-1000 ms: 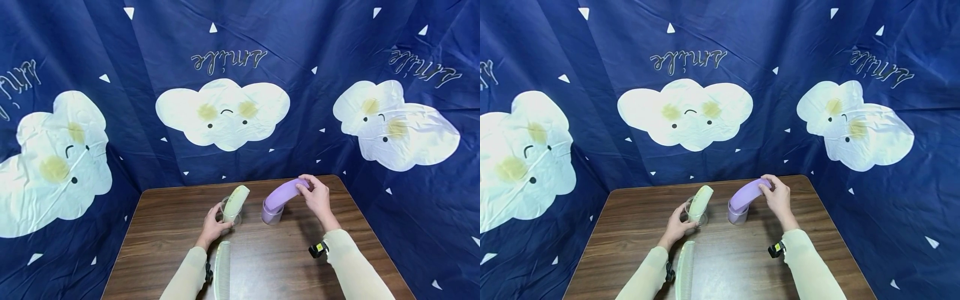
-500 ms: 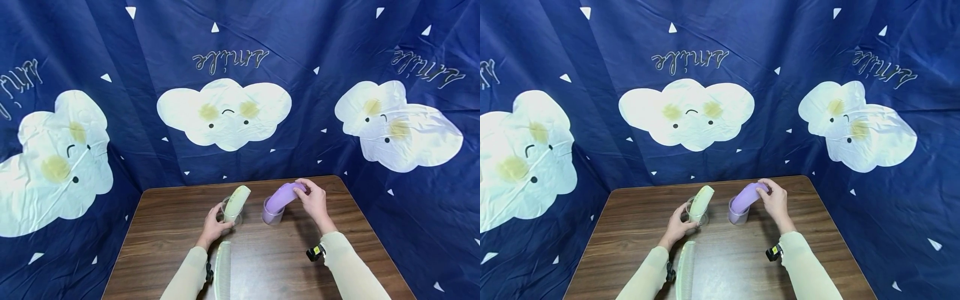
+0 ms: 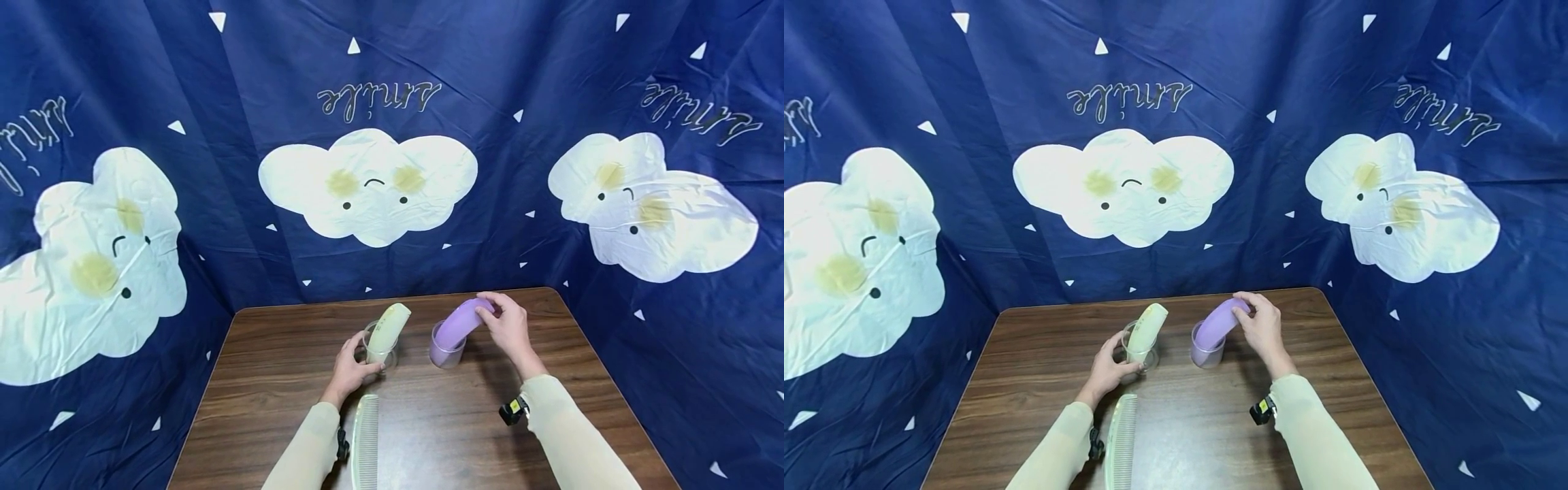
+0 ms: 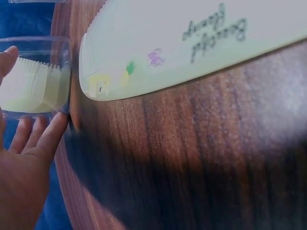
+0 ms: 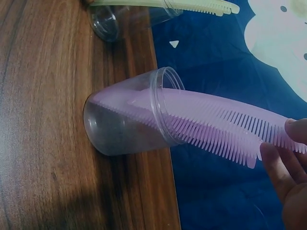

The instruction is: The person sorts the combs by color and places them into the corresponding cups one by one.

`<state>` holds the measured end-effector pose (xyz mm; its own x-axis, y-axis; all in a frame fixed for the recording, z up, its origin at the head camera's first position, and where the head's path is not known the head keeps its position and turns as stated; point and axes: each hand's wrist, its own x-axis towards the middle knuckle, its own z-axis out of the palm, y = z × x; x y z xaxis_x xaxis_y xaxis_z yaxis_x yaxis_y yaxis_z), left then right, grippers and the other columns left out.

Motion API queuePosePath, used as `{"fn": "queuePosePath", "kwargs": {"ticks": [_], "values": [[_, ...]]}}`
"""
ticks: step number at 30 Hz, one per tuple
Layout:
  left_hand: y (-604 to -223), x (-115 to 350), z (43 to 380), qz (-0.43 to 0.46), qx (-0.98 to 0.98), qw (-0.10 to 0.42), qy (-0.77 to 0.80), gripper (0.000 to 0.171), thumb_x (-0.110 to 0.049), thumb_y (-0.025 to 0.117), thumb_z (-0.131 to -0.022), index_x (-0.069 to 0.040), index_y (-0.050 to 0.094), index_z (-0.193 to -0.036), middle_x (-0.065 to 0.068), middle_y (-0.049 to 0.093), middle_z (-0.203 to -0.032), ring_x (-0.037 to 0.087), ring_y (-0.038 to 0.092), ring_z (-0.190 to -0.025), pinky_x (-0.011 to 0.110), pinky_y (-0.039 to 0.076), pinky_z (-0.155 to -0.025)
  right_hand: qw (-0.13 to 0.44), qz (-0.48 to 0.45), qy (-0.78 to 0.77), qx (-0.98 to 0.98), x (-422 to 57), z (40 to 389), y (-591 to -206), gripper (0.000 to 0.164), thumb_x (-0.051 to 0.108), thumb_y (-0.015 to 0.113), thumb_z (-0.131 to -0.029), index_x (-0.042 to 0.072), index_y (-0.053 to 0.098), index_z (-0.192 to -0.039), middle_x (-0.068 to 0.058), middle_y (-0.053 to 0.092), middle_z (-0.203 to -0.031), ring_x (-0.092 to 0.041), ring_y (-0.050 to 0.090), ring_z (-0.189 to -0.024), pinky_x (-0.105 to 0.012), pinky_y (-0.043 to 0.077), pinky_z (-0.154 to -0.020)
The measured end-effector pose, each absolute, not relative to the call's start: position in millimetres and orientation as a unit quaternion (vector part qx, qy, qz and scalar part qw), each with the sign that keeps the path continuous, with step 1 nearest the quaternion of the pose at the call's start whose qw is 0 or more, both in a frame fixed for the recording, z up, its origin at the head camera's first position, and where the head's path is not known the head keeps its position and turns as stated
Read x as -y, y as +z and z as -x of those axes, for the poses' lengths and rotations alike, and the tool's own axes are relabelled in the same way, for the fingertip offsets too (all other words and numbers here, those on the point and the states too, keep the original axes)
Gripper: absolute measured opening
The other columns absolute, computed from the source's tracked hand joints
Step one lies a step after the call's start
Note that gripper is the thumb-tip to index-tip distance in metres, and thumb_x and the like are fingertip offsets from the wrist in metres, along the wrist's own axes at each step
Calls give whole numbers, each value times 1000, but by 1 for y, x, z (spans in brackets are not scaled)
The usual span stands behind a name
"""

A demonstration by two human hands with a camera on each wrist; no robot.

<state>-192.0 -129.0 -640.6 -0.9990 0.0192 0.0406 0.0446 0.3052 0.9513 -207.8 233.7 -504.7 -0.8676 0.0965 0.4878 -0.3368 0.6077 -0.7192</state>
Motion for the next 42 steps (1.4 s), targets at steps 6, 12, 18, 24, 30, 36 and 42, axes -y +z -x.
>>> {"fn": "queuePosePath", "kwargs": {"ticks": [6,12,18,24,30,36,42], "values": [[-640,127,192,16,811,12,-585,85,-12,96,-68,-15,56,-143,20,52,-141,35,60,-121,42,61,-94,234,-78,425,871,-232,209,-506,28,1,79,-86,5,78,-113,-14,75,-101,-26,70,-87,-7,48,-73],[-639,126,193,15,806,15,-591,85,-11,96,-67,-14,57,-143,21,51,-141,36,60,-120,43,61,-94,220,-85,435,869,-229,208,-507,26,-1,78,-86,2,77,-112,-14,77,-99,-25,69,-85,-12,51,-73],[-641,126,193,14,808,22,-588,85,-10,96,-67,-13,57,-142,20,53,-141,34,61,-119,41,62,-92,220,-84,436,869,-226,208,-512,24,0,79,-85,3,77,-108,-12,77,-93,-25,69,-83,-15,50,-72],[-641,125,192,8,807,17,-590,84,-10,96,-67,-14,57,-142,19,52,-141,35,60,-121,40,62,-92,228,-73,420,875,-227,210,-519,24,2,81,-84,5,78,-108,-12,75,-95,-27,69,-87,-27,53,-77],[-640,125,191,6,803,19,-596,84,-9,96,-66,-14,58,-141,19,52,-141,34,60,-120,42,62,-93,224,-66,419,877,-231,213,-520,25,2,80,-84,4,77,-109,-13,73,-94,-29,69,-88,-37,54,-79],[-640,126,191,5,804,21,-594,84,-9,96,-66,-13,58,-141,19,54,-140,34,61,-119,41,62,-92,214,-59,414,883,-233,213,-519,24,4,80,-85,3,77,-108,-13,70,-95,-28,67,-87,-30,50,-75],[-638,127,192,3,807,23,-589,85,-9,96,-66,-13,58,-142,19,54,-139,33,61,-120,41,62,-91,225,-67,411,881,-235,215,-519,26,4,81,-83,4,78,-109,-13,69,-96,-28,66,-88,-31,50,-76]]}}
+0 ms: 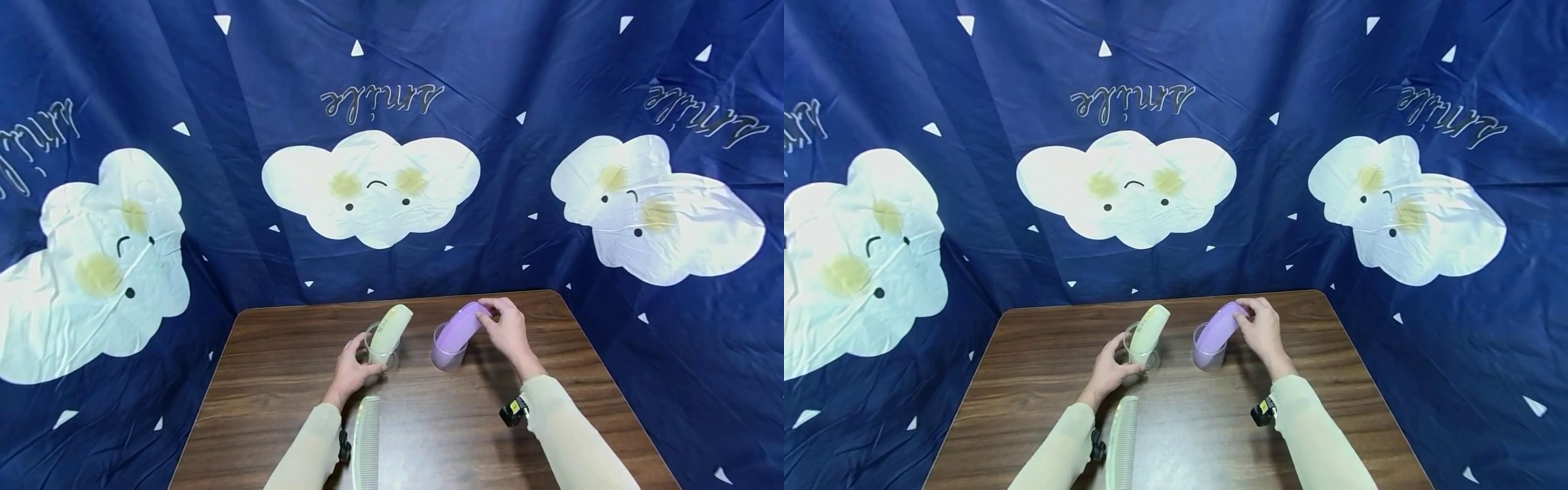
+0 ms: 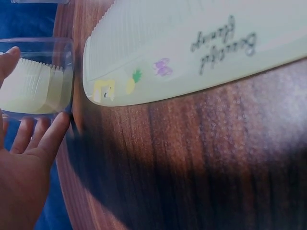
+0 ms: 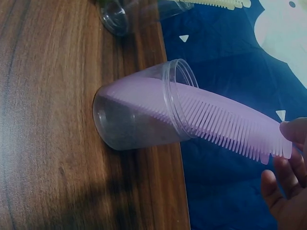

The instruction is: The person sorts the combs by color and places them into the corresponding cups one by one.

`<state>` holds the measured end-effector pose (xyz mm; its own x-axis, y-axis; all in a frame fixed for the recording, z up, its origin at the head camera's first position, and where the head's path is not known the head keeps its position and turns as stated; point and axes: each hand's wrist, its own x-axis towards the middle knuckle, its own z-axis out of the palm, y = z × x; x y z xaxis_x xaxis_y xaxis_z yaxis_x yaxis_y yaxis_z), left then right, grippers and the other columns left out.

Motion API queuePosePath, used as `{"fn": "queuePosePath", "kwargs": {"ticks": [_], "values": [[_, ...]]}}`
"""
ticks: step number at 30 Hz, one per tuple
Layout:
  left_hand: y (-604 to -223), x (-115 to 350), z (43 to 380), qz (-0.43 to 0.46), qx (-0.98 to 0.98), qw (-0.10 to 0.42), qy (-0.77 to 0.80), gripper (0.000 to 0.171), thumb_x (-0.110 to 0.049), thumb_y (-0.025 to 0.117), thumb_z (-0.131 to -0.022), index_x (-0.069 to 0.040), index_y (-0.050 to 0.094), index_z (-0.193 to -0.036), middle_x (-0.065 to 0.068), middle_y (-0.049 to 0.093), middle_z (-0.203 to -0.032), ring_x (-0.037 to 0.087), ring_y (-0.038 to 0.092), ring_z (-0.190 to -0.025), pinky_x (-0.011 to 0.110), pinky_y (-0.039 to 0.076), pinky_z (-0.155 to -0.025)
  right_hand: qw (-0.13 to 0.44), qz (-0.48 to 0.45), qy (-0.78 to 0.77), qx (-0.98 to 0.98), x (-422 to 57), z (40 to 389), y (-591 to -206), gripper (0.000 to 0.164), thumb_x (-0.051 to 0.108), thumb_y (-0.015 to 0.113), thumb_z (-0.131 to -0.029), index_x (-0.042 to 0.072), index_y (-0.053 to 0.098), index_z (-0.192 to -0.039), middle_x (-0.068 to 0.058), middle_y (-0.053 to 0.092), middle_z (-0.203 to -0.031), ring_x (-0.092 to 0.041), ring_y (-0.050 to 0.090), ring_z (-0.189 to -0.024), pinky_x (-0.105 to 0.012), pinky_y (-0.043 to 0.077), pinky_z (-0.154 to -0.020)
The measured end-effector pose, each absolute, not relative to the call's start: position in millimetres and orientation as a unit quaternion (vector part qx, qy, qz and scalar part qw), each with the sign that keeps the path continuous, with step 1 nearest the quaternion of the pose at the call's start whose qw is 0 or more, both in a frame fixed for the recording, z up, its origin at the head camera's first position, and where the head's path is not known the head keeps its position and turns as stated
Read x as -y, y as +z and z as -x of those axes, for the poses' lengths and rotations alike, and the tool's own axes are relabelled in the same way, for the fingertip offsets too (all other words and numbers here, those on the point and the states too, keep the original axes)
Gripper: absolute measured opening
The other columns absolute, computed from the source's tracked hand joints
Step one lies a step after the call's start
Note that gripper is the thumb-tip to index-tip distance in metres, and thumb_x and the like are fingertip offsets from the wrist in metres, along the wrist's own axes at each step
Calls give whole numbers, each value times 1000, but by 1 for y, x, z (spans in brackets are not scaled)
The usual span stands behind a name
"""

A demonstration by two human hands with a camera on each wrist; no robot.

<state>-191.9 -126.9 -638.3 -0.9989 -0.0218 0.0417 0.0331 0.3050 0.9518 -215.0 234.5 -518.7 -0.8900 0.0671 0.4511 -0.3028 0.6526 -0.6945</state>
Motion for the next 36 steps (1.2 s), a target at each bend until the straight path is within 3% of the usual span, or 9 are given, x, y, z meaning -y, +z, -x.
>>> {"fn": "queuePosePath", "kwargs": {"ticks": [9,22,36], "values": [[-639,125,191,11,809,31,-587,85,-8,96,-66,-9,57,-141,22,55,-136,35,62,-118,43,62,-91,235,-69,408,879,-238,214,-516,24,4,81,-83,4,78,-107,-13,72,-98,-30,67,-91,-35,50,-80],[-640,126,192,6,813,26,-581,88,-10,96,-65,-11,56,-144,19,55,-138,35,61,-119,43,61,-93,234,-88,432,867,-236,203,-514,20,6,80,-86,7,79,-106,-7,75,-89,-16,65,-82,-11,46,-67],[-641,126,193,9,817,28,-575,86,-13,97,-66,-14,57,-142,18,56,-139,33,61,-120,39,63,-90,209,-143,449,857,-219,192,-522,25,0,80,-83,2,77,-107,-8,74,-89,-8,63,-78,-22,56,-68]]}}
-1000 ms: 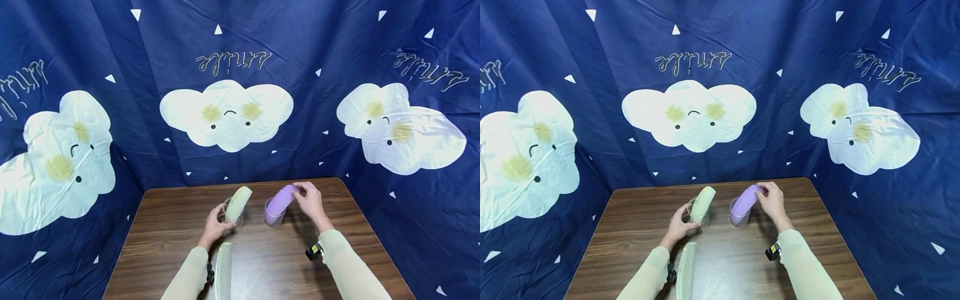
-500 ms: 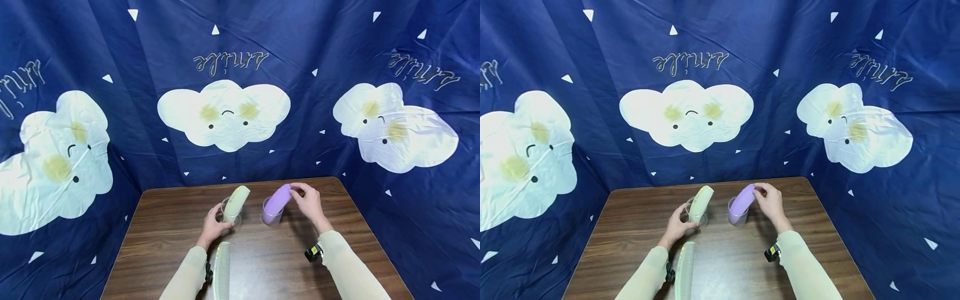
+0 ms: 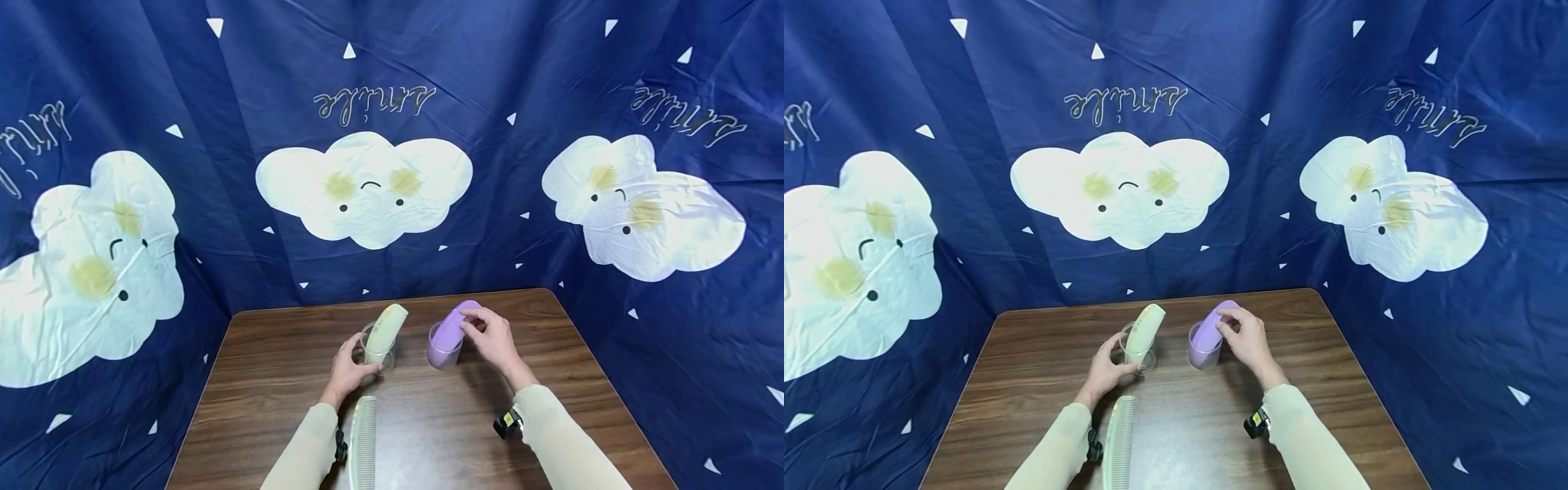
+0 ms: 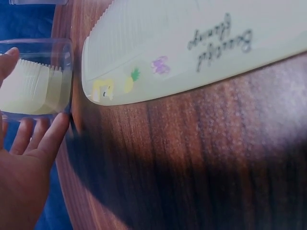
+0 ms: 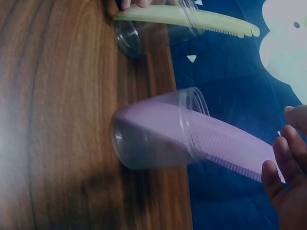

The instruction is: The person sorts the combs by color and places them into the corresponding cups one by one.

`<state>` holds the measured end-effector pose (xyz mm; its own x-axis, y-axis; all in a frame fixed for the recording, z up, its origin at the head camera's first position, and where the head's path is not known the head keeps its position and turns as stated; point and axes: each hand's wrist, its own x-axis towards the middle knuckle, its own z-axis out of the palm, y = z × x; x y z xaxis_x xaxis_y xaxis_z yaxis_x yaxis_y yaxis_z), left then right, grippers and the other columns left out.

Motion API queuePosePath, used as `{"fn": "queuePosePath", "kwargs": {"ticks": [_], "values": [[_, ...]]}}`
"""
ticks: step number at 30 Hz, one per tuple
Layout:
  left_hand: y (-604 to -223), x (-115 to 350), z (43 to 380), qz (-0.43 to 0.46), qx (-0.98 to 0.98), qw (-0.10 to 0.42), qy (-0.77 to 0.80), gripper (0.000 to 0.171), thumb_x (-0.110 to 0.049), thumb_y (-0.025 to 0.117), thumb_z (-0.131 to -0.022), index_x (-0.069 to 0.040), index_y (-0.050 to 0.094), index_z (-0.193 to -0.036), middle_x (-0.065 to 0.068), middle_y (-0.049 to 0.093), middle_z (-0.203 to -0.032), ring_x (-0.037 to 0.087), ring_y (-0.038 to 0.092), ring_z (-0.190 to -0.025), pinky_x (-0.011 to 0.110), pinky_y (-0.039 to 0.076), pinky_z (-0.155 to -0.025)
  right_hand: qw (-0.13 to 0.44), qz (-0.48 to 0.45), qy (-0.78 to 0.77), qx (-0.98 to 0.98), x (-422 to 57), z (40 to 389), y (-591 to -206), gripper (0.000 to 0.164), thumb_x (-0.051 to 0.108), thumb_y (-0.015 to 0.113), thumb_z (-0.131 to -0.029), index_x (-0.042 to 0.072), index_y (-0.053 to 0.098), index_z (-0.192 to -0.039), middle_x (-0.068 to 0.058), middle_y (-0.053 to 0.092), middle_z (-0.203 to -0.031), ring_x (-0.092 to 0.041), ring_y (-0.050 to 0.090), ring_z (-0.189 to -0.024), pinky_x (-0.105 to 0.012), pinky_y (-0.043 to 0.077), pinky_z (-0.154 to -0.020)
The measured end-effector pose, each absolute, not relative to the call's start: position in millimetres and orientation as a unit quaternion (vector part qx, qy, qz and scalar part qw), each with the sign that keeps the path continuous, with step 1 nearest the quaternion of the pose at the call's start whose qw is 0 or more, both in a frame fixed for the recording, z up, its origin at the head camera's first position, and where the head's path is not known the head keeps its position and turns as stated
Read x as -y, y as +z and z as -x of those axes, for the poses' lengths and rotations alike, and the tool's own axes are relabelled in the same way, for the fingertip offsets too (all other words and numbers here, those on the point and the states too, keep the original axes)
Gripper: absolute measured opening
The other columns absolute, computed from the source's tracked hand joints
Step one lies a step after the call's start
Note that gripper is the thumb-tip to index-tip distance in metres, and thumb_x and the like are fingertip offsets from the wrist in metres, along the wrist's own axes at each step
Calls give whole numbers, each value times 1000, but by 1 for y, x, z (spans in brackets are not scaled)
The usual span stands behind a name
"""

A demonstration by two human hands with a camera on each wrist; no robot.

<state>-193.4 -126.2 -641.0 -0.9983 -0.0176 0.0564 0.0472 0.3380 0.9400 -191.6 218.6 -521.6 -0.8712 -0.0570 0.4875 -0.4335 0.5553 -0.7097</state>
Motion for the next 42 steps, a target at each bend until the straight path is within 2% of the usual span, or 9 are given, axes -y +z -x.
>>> {"fn": "queuePosePath", "kwargs": {"ticks": [8,16,22,26,31,34,38,42], "values": [[-640,127,193,12,823,33,-566,87,-16,97,-67,-12,56,-143,18,57,-135,34,62,-118,40,63,-89,196,-155,461,852,-203,188,-534,25,2,82,-82,0,77,-106,-7,71,-88,-10,63,-77,-21,55,-66],[-641,127,194,9,829,31,-558,87,-17,98,-66,-14,57,-142,16,59,-134,32,63,-118,38,62,-90,161,-144,479,851,-190,184,-537,25,5,81,-84,3,77,-109,-7,76,-97,-18,67,-82,-39,60,-71],[-641,127,194,10,839,40,-543,85,-17,97,-67,-15,57,-141,14,60,-133,30,63,-116,45,58,-95,139,-168,480,849,-181,180,-540,29,5,82,-84,3,76,-112,-8,76,-101,-20,69,-85,-37,61,-73],[-641,127,194,10,836,36,-547,86,-18,97,-67,-14,56,-143,14,60,-133,30,62,-117,42,59,-94,125,-188,484,846,-176,179,-543,30,4,82,-84,1,75,-113,-13,75,-103,-21,69,-85,-38,62,-74],[-641,126,194,7,822,27,-569,88,-17,98,-66,-14,56,-144,16,58,-132,31,61,-118,34,62,-88,107,-197,489,843,-171,178,-548,32,6,82,-84,2,74,-114,-13,75,-105,-18,69,-84,-44,62,-75],[-641,125,194,6,820,27,-572,88,-16,98,-66,-14,56,-143,16,58,-132,32,62,-118,33,63,-88,94,-196,488,845,-167,176,-551,32,8,83,-83,4,75,-115,-14,74,-106,-17,69,-84,-42,63,-75],[-639,125,194,6,824,27,-566,89,-17,98,-66,-13,55,-144,16,58,-134,33,62,-119,35,62,-89,78,-197,485,848,-161,173,-556,33,8,83,-84,2,74,-115,-14,73,-102,-16,68,-83,-33,62,-74],[-637,125,193,6,826,31,-563,89,-18,98,-66,-12,56,-144,17,58,-135,34,62,-119,40,62,-92,55,-198,486,850,-154,170,-563,30,10,82,-86,6,74,-114,-6,73,-98,-11,68,-80,-27,61,-73]]}}
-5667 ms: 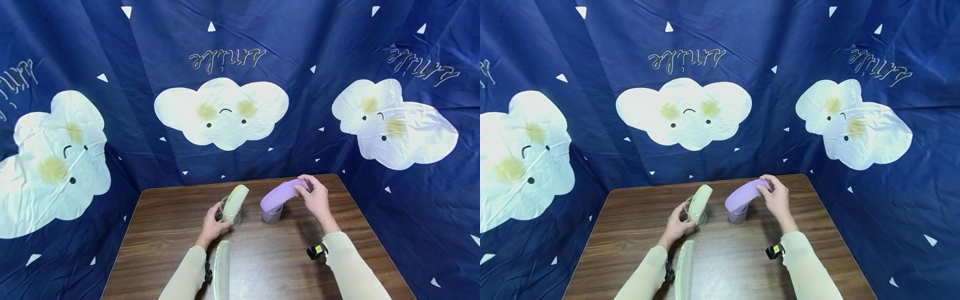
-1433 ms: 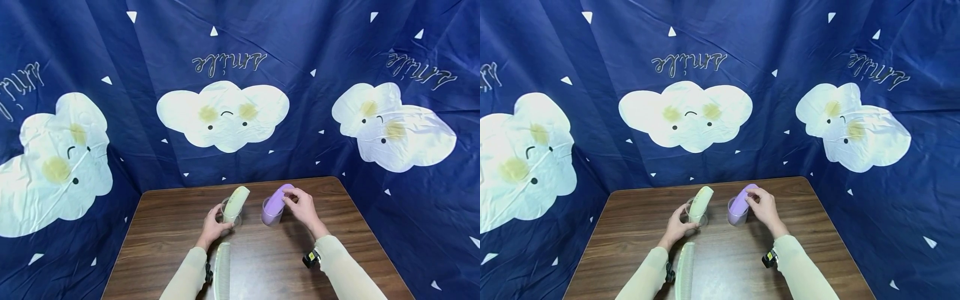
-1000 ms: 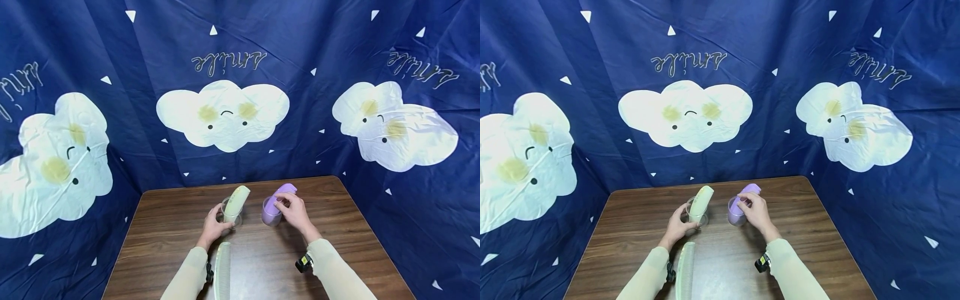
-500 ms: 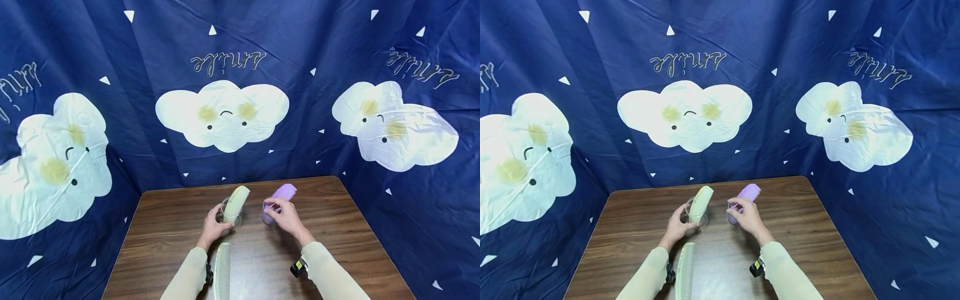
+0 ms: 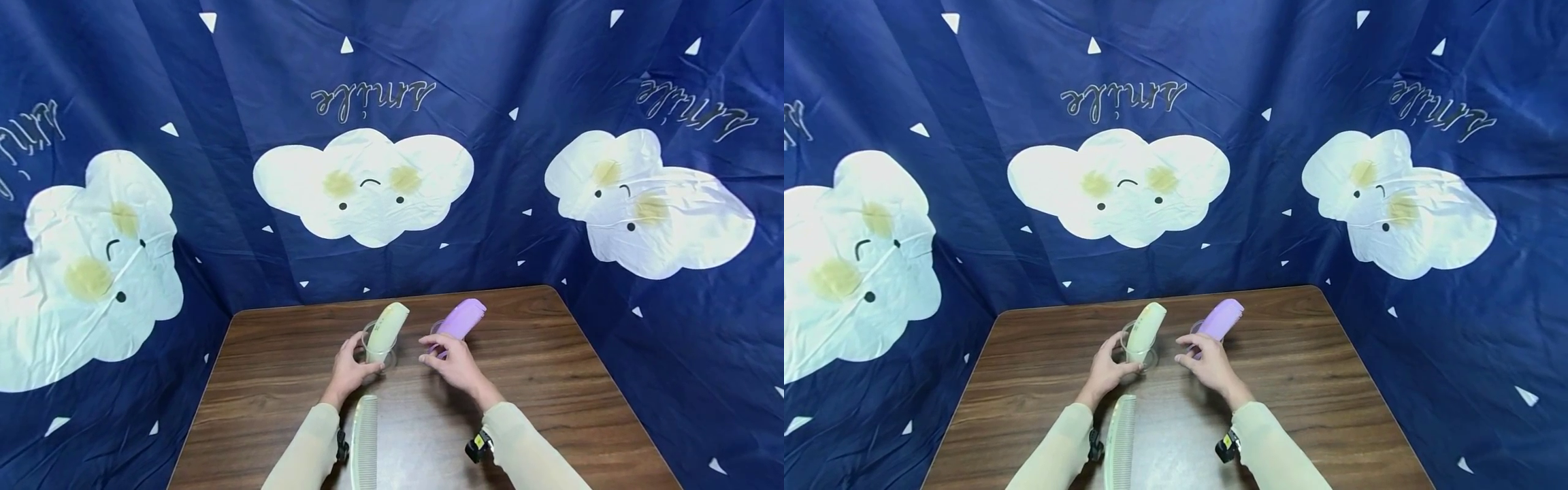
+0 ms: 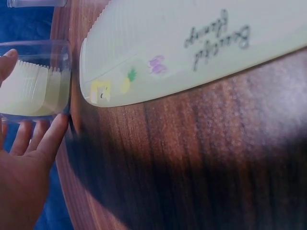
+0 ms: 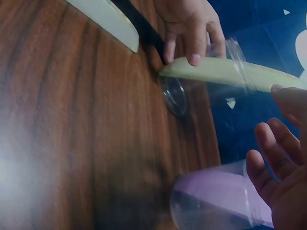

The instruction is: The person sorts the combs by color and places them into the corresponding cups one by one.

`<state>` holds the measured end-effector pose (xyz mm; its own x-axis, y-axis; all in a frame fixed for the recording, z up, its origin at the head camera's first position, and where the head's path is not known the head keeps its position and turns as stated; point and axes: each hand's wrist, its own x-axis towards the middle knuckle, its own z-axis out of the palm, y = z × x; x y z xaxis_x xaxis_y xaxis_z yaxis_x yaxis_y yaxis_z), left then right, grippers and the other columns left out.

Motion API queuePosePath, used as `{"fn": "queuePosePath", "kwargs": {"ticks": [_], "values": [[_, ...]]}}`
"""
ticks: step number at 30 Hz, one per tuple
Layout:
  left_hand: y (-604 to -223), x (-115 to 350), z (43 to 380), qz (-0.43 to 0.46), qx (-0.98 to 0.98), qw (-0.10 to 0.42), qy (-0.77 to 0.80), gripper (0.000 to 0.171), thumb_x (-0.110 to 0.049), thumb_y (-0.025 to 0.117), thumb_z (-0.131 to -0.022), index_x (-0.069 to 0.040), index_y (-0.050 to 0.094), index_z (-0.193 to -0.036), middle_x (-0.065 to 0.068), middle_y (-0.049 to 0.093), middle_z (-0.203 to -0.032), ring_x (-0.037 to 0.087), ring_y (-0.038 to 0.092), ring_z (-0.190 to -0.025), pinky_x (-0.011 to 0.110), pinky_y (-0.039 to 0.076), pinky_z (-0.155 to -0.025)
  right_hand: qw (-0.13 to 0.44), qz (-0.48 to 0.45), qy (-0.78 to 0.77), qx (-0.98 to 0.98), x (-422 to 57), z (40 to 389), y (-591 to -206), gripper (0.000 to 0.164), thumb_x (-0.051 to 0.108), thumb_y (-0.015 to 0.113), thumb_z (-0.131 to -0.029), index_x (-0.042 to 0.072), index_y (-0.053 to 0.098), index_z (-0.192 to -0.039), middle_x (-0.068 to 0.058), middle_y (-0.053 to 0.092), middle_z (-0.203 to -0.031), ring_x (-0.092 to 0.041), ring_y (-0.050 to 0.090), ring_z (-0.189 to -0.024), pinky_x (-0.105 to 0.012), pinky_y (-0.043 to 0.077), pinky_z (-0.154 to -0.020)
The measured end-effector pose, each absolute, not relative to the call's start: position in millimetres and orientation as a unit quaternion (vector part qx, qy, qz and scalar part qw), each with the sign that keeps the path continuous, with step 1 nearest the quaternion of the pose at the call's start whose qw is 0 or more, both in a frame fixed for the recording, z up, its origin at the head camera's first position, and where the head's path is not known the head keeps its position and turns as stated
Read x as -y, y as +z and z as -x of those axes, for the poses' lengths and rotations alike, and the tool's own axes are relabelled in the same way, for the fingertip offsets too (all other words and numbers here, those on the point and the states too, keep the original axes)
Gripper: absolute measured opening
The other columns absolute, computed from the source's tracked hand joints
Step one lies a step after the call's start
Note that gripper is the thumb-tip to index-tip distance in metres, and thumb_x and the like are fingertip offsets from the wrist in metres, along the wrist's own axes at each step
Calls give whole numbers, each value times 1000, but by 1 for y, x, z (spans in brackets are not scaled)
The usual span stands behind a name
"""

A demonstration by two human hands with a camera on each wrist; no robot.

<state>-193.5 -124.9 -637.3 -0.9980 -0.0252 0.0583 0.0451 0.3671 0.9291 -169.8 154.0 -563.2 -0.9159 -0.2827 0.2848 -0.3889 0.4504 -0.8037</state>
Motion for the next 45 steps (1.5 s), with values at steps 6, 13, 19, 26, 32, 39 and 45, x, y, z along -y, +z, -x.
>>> {"fn": "queuePosePath", "kwargs": {"ticks": [6,13,19,26,32,39,45], "values": [[-636,124,193,13,828,41,-558,88,-19,98,-66,-11,56,-143,17,58,-134,35,62,-119,48,60,-95,25,-214,482,849,-141,164,-572,31,12,82,-86,12,74,-116,-2,73,-101,-6,67,-80,-23,59,-73],[-635,122,193,9,819,36,-573,85,-17,97,-67,-13,57,-142,17,56,-134,36,61,-120,44,62,-93,-10,-224,487,844,-125,158,-579,34,11,81,-87,7,73,-120,-6,71,-107,-8,67,-82,-27,60,-76],[-636,123,191,10,829,40,-558,84,-17,97,-67,-12,57,-141,16,58,-133,35,62,-119,46,60,-95,-43,-237,492,837,-109,147,-594,36,11,80,-88,3,71,-121,-18,70,-111,-14,69,-83,-21,58,-74],[-637,123,191,14,840,48,-541,83,-17,97,-67,-12,58,-140,15,59,-132,32,63,-117,45,60,-94,-93,-223,521,818,-100,136,-610,37,9,79,-89,0,68,-123,-24,67,-115,-11,69,-84,-19,57,-74],[-637,123,191,6,838,50,-544,83,-14,97,-66,-12,58,-140,15,59,-132,32,63,-117,46,59,-96,-109,-230,530,809,-94,131,-617,42,9,79,-89,-6,65,-125,-25,70,-112,-17,69,-84,-19,56,-75],[-637,123,192,13,844,47,-534,87,-22,97,-67,-12,56,-143,15,59,-132,33,64,-118,49,57,-98,-108,-224,530,811,-87,128,-623,42,8,81,-87,-5,66,-124,-23,68,-112,-21,69,-85,-18,55,-74],[-638,124,192,10,842,47,-537,87,-22,98,-67,-13,56,-143,15,59,-132,33,63,-118,50,56,-99,-119,-226,530,809,-80,123,-628,44,8,80,-87,-4,65,-126,-22,66,-117,-12,67,-84,-18,55,-74]]}}
